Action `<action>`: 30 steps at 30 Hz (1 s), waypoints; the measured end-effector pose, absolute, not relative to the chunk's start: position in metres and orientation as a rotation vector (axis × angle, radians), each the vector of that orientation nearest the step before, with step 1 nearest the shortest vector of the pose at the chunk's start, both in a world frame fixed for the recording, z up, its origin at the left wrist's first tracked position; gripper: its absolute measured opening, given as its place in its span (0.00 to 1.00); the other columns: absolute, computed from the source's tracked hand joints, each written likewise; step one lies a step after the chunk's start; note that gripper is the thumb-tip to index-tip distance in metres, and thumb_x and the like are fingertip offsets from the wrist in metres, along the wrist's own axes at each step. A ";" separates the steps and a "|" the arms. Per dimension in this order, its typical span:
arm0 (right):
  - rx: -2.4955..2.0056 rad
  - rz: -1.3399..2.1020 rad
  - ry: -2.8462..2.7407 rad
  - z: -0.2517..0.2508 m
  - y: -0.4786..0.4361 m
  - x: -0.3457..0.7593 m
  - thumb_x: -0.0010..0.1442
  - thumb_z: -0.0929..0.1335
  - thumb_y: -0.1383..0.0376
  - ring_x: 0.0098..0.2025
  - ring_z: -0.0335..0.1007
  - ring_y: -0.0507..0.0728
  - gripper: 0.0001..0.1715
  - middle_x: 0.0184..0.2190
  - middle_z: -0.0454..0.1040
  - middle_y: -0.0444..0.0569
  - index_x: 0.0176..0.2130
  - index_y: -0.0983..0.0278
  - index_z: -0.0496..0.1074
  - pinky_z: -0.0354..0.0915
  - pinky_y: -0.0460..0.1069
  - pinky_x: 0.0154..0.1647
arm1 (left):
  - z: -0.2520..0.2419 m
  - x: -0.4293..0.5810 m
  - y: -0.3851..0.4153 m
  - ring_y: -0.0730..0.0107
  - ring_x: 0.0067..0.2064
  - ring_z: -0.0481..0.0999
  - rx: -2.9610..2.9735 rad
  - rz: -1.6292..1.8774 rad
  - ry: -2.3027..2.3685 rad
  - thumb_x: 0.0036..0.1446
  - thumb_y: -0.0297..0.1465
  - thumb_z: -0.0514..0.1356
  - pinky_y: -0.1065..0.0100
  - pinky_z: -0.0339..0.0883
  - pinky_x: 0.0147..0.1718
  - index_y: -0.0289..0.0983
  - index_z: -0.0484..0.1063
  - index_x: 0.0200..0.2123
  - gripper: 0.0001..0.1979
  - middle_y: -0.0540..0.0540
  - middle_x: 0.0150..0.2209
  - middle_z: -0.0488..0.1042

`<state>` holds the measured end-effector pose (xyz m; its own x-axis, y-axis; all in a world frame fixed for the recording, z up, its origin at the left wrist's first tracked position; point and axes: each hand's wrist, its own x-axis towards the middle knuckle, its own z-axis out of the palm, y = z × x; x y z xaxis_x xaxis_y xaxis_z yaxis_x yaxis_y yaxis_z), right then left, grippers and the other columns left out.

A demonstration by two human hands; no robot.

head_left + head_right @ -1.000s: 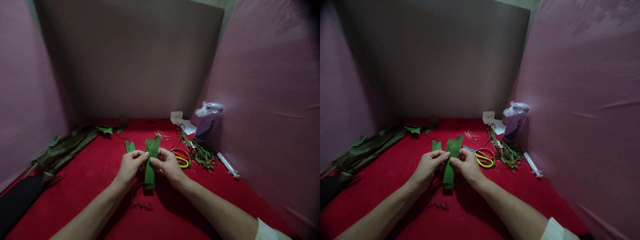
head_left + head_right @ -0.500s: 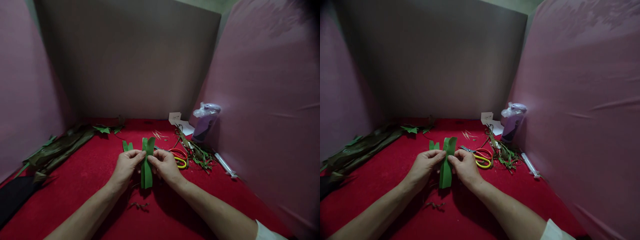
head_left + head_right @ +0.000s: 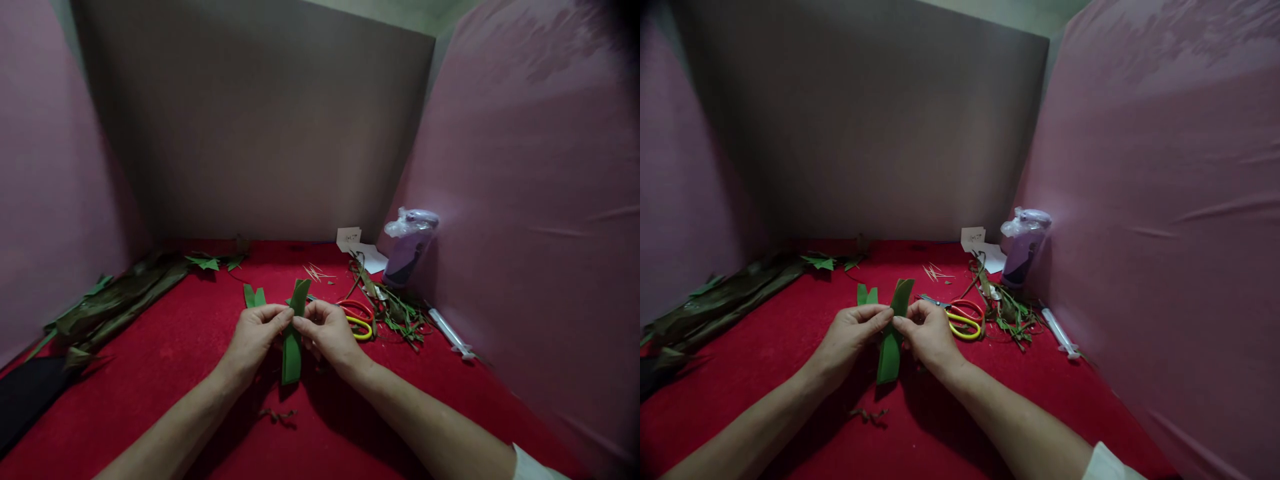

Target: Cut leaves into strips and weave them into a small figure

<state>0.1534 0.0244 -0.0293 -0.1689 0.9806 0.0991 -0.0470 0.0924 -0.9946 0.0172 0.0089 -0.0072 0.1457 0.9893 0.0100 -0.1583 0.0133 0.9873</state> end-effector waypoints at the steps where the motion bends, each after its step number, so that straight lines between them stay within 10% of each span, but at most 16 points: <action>1: -1.031 1.280 -1.359 -0.029 0.024 0.153 0.47 0.70 0.58 0.08 0.51 0.45 0.16 0.10 0.62 0.35 0.23 0.63 0.61 0.46 0.40 0.06 | -0.007 0.018 0.009 0.72 0.22 0.72 1.154 1.165 0.974 0.47 0.35 0.63 0.73 0.63 0.22 0.33 0.77 0.28 0.10 0.48 0.21 0.75; 30: -0.817 1.299 -1.217 -0.018 0.023 0.156 0.45 0.72 0.61 0.18 0.54 0.45 0.12 0.20 0.66 0.39 0.26 0.65 0.67 0.51 0.42 0.17 | -0.007 0.019 0.007 0.78 0.17 0.66 1.032 1.103 1.077 0.44 0.35 0.65 0.76 0.57 0.16 0.33 0.70 0.26 0.11 0.51 0.19 0.70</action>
